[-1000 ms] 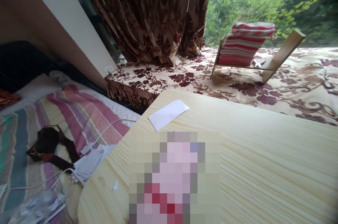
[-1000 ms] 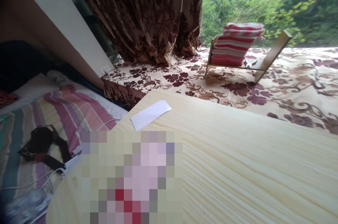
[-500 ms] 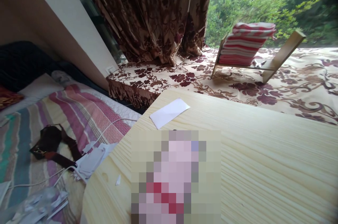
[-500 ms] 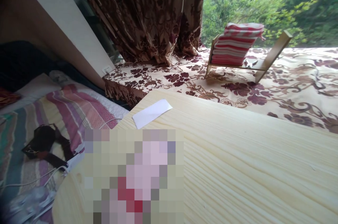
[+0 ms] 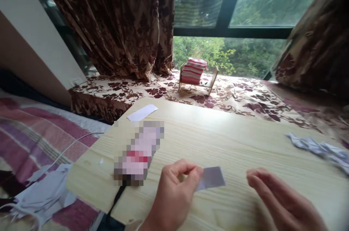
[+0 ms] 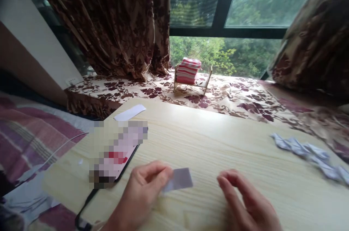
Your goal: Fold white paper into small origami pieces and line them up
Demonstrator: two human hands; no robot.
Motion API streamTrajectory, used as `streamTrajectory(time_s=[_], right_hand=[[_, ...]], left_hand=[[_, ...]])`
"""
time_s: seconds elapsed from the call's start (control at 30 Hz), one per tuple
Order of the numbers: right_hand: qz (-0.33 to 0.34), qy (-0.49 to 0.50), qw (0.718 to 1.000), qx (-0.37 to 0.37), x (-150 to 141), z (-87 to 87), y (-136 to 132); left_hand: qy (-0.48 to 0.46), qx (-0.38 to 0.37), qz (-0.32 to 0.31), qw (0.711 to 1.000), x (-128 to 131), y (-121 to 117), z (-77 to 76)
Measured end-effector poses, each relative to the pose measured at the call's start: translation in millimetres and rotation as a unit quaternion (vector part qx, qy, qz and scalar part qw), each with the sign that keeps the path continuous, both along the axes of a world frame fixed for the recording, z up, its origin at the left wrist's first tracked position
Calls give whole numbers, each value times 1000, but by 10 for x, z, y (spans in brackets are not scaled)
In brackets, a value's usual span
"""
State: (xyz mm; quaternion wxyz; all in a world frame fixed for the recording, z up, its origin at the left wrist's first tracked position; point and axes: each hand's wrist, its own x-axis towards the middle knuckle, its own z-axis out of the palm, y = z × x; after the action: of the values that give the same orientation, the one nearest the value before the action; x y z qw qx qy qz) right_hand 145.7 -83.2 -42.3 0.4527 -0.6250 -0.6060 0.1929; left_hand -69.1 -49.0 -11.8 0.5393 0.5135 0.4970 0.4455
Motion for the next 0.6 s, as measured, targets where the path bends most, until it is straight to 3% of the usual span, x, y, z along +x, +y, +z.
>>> streamTrajectory(time_s=[0.1, 0.2, 0.33, 0.6], right_hand=[[-17, 99, 995, 9, -211, 277, -68], [-59, 175, 982, 39, -285, 301, -56], [-48, 183, 977, 102, -204, 209, 29], [-14, 167, 975, 146, -177, 95, 44]], left_hand=[[-175, -94, 23, 980, 260, -15, 93], [-301, -150, 16, 942, 499, 5, 66], [-310, -144, -28, 939, 682, 41, -2], [-232, -29, -57, 971, 738, 46, -62]])
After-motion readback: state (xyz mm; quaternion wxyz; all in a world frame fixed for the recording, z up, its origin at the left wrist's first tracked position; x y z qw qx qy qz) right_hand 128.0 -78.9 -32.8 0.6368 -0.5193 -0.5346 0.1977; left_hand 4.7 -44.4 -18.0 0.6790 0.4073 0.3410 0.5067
